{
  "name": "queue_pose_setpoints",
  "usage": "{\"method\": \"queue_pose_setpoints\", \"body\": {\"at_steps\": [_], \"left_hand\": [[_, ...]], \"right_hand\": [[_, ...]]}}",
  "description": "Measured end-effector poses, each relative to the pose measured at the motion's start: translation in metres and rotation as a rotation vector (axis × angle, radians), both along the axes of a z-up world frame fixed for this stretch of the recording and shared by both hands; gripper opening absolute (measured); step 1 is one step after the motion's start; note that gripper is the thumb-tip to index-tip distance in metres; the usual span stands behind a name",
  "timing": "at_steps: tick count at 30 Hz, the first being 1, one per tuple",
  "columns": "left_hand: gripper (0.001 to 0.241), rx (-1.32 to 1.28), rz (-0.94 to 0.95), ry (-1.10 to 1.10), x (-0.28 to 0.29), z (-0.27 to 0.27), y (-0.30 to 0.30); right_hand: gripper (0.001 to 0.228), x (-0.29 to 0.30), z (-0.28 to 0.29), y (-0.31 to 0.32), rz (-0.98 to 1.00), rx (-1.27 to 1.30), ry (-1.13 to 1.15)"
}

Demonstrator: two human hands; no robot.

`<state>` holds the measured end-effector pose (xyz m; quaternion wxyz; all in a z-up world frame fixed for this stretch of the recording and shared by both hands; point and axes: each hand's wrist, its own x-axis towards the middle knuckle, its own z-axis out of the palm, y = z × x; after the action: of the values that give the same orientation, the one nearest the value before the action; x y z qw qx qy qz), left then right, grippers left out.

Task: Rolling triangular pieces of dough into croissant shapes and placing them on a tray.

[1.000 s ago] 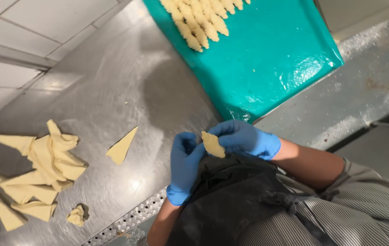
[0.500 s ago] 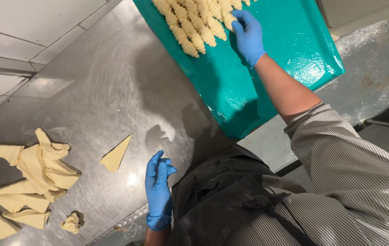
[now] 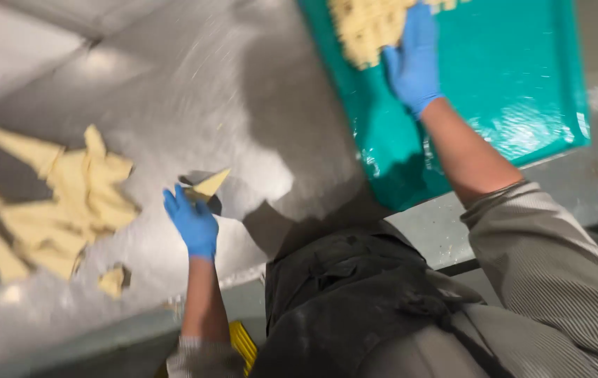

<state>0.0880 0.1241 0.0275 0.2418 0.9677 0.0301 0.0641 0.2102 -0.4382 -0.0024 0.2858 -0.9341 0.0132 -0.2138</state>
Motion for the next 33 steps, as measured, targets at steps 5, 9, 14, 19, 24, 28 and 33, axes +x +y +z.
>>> {"method": "queue_pose_setpoints", "body": {"at_steps": [5,9,14,19,24,28,33], "left_hand": [[0.057,0.039,0.001,0.112,0.003,-0.015,0.032],[0.045,-0.005,0.130,0.250,0.013,0.010,0.036],[0.023,-0.226,0.037,0.186,-0.001,0.011,0.036],[0.022,-1.023,0.149,0.349,-0.030,0.104,-0.061],[0.030,-1.331,0.132,0.379,-0.057,0.156,-0.116],[0.028,-1.421,0.056,0.269,-0.072,0.170,-0.134],[0.029,-1.215,-0.080,0.129,-0.077,0.180,-0.138]], "right_hand": [[0.057,-0.025,0.025,0.015,0.058,0.081,0.038],[0.048,-0.075,0.072,0.071,0.101,0.086,-0.003],[0.016,-0.125,0.129,0.174,0.226,0.438,0.621],[0.035,-0.149,0.172,0.244,0.708,0.440,0.393],[0.051,-0.158,0.215,0.260,0.652,0.526,0.394],[0.049,-0.167,0.234,0.255,0.570,0.608,0.368],[0.036,-0.173,0.241,0.256,0.487,0.649,0.374]]}}
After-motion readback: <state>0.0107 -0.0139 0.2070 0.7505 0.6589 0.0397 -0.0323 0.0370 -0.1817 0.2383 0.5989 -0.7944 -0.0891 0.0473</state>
